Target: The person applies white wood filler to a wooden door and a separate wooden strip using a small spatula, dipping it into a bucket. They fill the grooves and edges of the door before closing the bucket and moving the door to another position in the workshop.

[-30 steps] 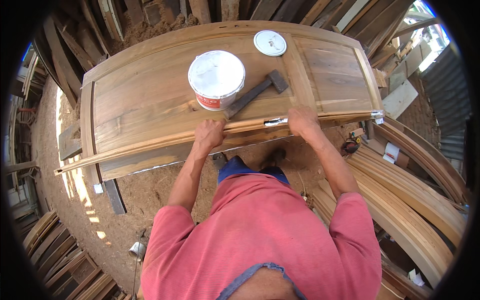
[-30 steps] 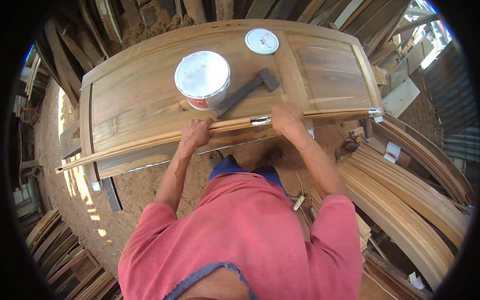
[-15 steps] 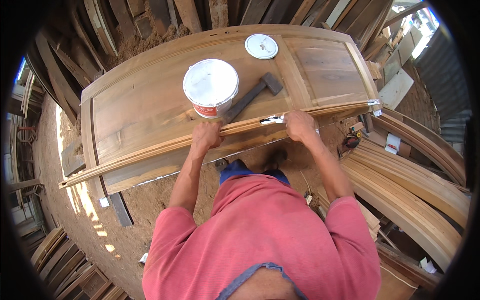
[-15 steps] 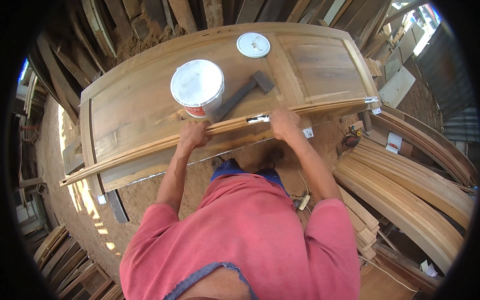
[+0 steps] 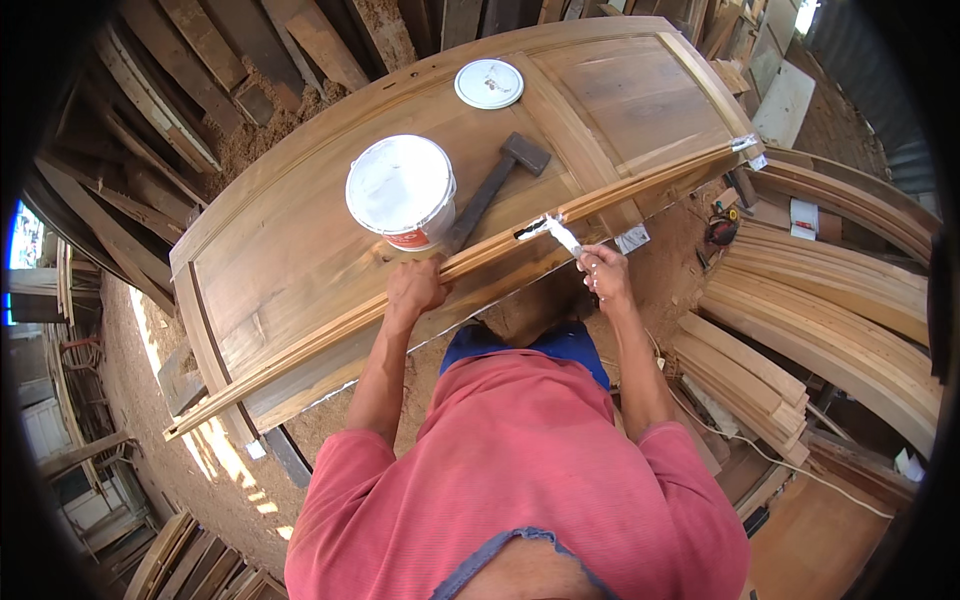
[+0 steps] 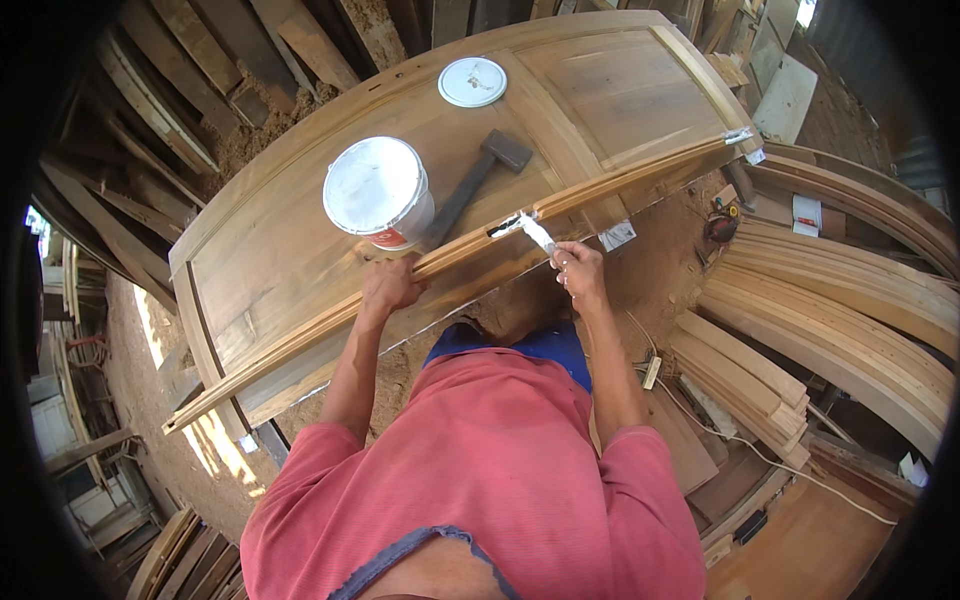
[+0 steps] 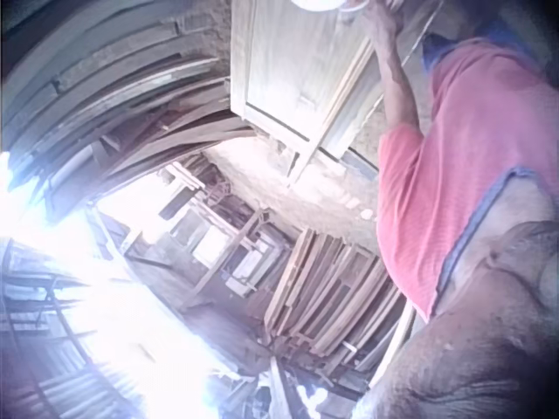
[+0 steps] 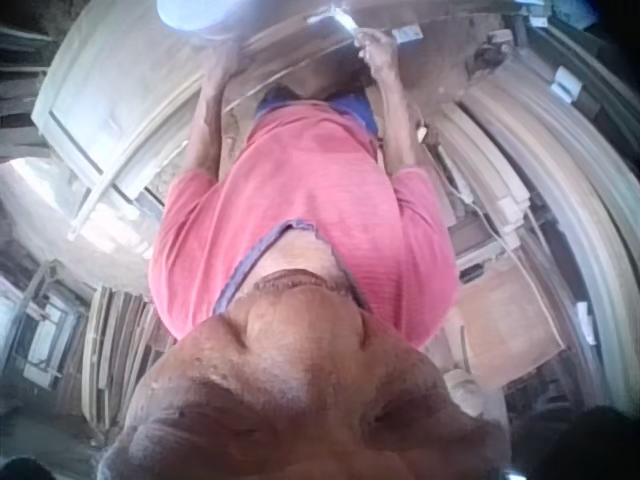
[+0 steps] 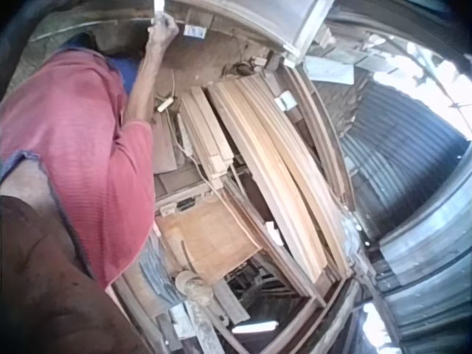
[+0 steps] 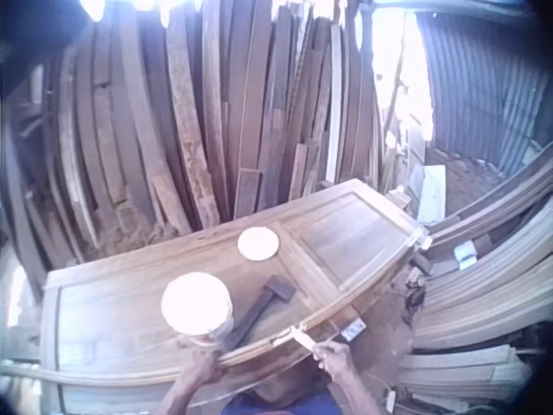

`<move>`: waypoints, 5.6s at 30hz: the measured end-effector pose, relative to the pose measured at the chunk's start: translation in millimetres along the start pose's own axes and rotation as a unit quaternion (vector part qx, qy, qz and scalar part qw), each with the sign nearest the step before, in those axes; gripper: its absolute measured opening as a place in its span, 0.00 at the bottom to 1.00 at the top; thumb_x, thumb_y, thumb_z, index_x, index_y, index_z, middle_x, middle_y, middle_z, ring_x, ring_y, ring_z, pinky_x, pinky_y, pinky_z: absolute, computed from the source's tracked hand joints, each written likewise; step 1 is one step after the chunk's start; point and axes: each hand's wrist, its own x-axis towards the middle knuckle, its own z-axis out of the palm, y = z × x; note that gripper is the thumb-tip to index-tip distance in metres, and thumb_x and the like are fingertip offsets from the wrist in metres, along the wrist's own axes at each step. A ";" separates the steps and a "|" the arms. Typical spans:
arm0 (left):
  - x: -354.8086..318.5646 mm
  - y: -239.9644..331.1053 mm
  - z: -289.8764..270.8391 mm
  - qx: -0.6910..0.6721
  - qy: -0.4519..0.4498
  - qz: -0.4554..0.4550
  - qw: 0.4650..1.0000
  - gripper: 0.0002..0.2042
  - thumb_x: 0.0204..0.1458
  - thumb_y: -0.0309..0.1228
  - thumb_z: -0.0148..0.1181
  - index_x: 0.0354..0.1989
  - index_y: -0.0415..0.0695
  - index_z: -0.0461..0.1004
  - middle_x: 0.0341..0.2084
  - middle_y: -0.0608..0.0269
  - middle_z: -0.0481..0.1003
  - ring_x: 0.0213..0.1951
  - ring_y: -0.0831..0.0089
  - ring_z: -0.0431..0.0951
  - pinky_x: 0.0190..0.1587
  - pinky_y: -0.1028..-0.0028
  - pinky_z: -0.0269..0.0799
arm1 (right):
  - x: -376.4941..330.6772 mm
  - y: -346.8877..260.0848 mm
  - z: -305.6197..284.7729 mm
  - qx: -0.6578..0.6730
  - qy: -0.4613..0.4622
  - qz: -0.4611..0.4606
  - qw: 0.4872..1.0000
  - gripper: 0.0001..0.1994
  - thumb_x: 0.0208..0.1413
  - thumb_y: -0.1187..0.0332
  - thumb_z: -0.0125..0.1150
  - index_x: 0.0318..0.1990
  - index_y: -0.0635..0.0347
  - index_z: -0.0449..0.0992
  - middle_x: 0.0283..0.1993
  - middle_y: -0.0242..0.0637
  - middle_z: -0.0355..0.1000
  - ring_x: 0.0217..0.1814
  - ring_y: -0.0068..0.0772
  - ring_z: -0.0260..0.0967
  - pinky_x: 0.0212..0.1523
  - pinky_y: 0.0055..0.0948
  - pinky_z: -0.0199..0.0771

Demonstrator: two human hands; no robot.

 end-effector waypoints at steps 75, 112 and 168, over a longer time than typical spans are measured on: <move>3.3 5.3 -5.6 0.021 -0.028 0.015 0.999 0.28 0.52 0.49 0.67 0.59 0.50 0.73 0.41 0.48 0.82 0.46 0.51 0.81 0.49 0.55 0.74 | -15.8 5.5 22.0 -0.314 0.079 -0.334 0.886 0.10 0.56 0.70 0.62 0.43 0.63 0.81 0.41 0.51 0.79 0.45 0.56 0.77 0.49 0.45 0.75; -34.4 18.4 32.4 -0.002 0.170 0.053 0.984 0.21 0.47 0.36 0.71 0.51 0.51 0.74 0.40 0.56 0.81 0.40 0.52 0.83 0.44 0.56 0.77 | -8.6 -87.5 48.6 -0.712 -0.126 -0.215 0.656 0.08 0.46 0.75 0.61 0.34 0.61 0.84 0.39 0.53 0.80 0.47 0.54 0.79 0.45 0.46 0.80; 1.5 -10.0 6.7 -0.049 -0.006 0.006 0.999 0.17 0.51 0.42 0.66 0.49 0.52 0.78 0.32 0.53 0.83 0.38 0.53 0.84 0.40 0.56 0.78 | 103.9 -127.6 332.8 -0.500 -0.331 -0.197 0.776 0.10 0.49 0.74 0.66 0.40 0.67 0.84 0.34 0.45 0.82 0.27 0.31 0.75 0.27 0.31 0.73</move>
